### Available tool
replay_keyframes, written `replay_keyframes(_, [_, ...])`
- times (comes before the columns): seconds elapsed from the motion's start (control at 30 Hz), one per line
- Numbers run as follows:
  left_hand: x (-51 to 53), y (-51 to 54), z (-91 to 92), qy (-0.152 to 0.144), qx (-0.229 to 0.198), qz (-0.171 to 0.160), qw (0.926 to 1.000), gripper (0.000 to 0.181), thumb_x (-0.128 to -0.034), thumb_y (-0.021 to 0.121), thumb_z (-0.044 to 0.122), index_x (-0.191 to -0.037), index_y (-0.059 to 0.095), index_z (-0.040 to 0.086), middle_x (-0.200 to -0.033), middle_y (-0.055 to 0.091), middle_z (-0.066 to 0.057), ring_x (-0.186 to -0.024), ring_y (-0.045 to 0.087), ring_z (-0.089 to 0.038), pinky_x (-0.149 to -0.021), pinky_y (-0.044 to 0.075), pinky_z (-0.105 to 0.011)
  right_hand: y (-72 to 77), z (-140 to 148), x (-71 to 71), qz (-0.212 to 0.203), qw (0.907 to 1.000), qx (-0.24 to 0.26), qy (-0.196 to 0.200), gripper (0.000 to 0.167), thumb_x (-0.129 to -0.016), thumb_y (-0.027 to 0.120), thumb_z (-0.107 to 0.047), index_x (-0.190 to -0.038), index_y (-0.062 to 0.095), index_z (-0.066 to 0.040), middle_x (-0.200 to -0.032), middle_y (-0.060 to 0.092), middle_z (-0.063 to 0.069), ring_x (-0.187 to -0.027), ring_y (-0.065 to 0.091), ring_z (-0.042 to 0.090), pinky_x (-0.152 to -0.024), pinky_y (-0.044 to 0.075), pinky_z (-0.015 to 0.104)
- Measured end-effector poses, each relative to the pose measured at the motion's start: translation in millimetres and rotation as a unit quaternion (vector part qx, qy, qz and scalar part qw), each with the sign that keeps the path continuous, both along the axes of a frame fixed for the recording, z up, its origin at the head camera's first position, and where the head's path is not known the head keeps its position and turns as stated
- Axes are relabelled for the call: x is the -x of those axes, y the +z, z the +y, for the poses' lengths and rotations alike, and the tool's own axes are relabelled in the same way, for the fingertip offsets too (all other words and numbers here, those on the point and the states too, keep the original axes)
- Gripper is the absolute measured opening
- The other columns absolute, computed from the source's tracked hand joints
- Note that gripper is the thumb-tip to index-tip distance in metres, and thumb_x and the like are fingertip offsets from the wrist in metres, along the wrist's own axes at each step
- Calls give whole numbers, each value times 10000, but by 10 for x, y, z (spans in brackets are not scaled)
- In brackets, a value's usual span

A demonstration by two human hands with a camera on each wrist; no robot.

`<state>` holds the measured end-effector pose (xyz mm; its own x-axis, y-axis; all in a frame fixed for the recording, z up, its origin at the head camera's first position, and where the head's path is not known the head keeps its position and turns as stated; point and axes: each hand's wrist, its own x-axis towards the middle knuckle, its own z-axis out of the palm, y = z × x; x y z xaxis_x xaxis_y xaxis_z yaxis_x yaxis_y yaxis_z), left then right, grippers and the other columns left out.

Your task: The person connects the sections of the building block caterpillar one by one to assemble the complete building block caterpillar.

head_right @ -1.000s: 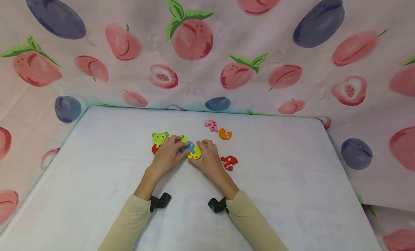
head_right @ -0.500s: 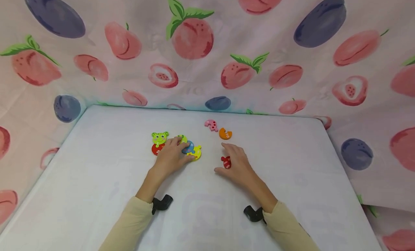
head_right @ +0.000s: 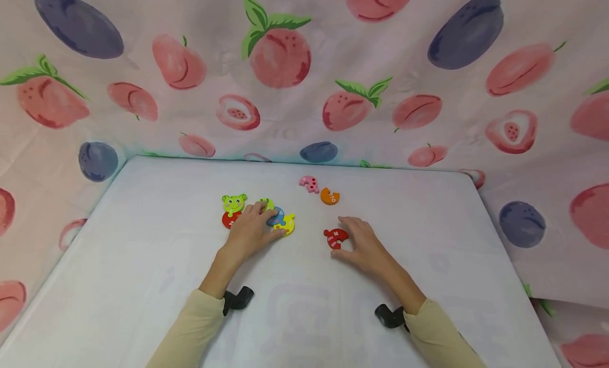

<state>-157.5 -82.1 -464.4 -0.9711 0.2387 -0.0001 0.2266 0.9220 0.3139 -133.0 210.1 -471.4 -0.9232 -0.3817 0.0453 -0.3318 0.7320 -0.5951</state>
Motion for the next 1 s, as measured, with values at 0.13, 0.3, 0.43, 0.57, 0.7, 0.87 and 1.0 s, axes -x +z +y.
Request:
replay_keyframes(0.13, [-5, 2, -1, -13, 47, 6, 10000, 620, -823, 706, 519, -1338, 589, 194, -1438, 483, -122, -1283, 469, -286, -994, 503, -418, 0, -6, 8, -3, 9999, 114, 56, 744, -772, 813, -289, -1380, 474, -27, -1401, 494, 172, -1295, 431, 347, -1038, 411, 585])
replay_keyframes(0.3, [-18, 3, -5, -81, 47, 28, 10000, 605, -821, 711, 512, -1323, 598, 192, -1446, 478, -119, -1278, 474, -278, -981, 511, -404, 9, -13, 27, 7, 9997, 123, 202, 705, -781, 810, -271, -1361, 496, -21, -1387, 510, 163, -1290, 444, 344, -1045, 411, 569])
replay_keyframes(0.43, [-23, 6, -5, -104, 36, 14, 9999, 605, -825, 708, 510, -1326, 594, 191, -1449, 473, -119, -1280, 471, -276, -980, 512, -394, 24, -19, 33, -94, 9993, -62, 355, 653, -793, 799, -279, -1345, 533, -55, -1401, 504, 150, -1293, 443, 345, -1030, 435, 556])
replay_keyframes(0.57, [-24, 8, -7, -106, 61, 18, 9999, 605, -829, 702, 512, -1330, 591, 192, -1445, 473, -121, -1278, 470, -276, -977, 515, -391, 39, -17, 13, -168, 9971, -344, 664, 490, -814, 777, -267, -1254, 623, -118, -1429, 484, 137, -1313, 416, 359, -1033, 426, 566])
replay_keyframes(0.7, [-20, 16, -10, -92, 49, 5, 9999, 604, -831, 703, 507, -1332, 590, 189, -1446, 472, -126, -1274, 469, -281, -977, 514, -397, 50, -18, -6, -123, 9950, -421, 896, 370, -822, 763, -213, -1171, 663, -140, -1421, 494, 129, -1310, 417, 359, -1031, 426, 565])
replay_keyframes(0.87, [-18, 17, -10, -74, 13, 14, 10000, 605, -825, 710, 505, -1329, 593, 192, -1449, 470, -124, -1276, 468, -282, -972, 517, -397, 61, -35, -23, -23, 9934, -566, 995, 384, -817, 732, -118, -1193, 664, -91, -1368, 528, 136, -1259, 462, 351, -975, 491, 519])
replay_keyframes(1.0, [-22, 3, -8, -74, -31, 30, 10000, 601, -823, 711, 507, -1323, 598, 193, -1445, 474, -120, -1270, 472, -280, -974, 514, -394, 66, -46, -40, 27, 9915, -851, 986, 434, -812, 727, -107, -1241, 658, -89, -1336, 541, 139, -1217, 480, 337, -924, 526, 479])
